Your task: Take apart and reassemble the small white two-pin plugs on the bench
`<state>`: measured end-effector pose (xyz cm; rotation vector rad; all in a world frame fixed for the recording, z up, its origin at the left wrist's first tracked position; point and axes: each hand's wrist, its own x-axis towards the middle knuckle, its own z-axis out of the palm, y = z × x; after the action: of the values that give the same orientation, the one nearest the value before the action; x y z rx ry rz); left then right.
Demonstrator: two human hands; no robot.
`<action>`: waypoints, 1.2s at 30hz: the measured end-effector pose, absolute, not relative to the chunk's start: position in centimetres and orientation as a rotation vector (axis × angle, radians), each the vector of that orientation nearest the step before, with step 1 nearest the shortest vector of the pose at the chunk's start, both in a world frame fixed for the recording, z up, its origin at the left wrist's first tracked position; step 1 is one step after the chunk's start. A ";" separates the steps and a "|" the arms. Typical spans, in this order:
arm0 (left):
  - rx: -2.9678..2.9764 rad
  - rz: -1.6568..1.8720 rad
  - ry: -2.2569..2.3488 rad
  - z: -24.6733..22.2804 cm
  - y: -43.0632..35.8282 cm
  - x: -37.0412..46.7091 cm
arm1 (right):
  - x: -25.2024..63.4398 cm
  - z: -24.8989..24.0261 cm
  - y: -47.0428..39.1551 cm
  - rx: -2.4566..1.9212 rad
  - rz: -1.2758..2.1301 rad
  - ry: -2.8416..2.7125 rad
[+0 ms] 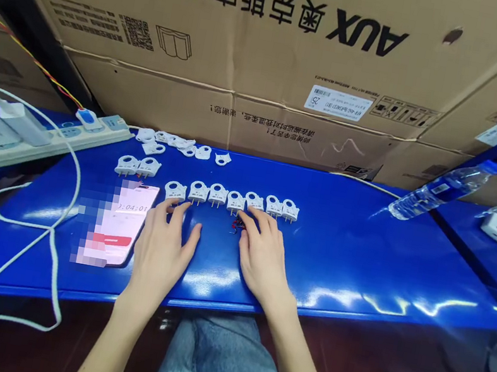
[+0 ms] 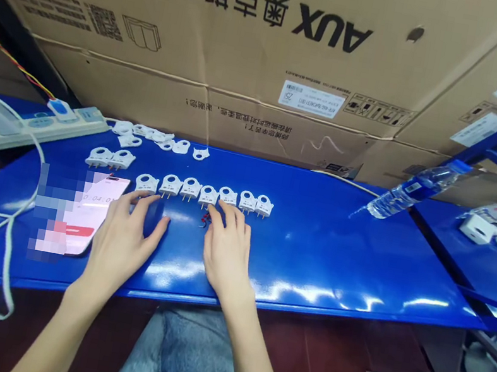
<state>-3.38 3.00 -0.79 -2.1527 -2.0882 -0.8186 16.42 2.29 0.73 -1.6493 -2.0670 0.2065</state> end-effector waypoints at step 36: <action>-2.507 -0.608 -1.774 -2.2 -0.2 -1.2 | 18.4 -0.5 -2.5 -1.872 0.118 -2.139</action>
<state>-1.19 -0.15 -2.17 -2.5069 -1.7739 -0.6084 18.35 -2.52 -0.53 -1.8722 -2.1394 0.1181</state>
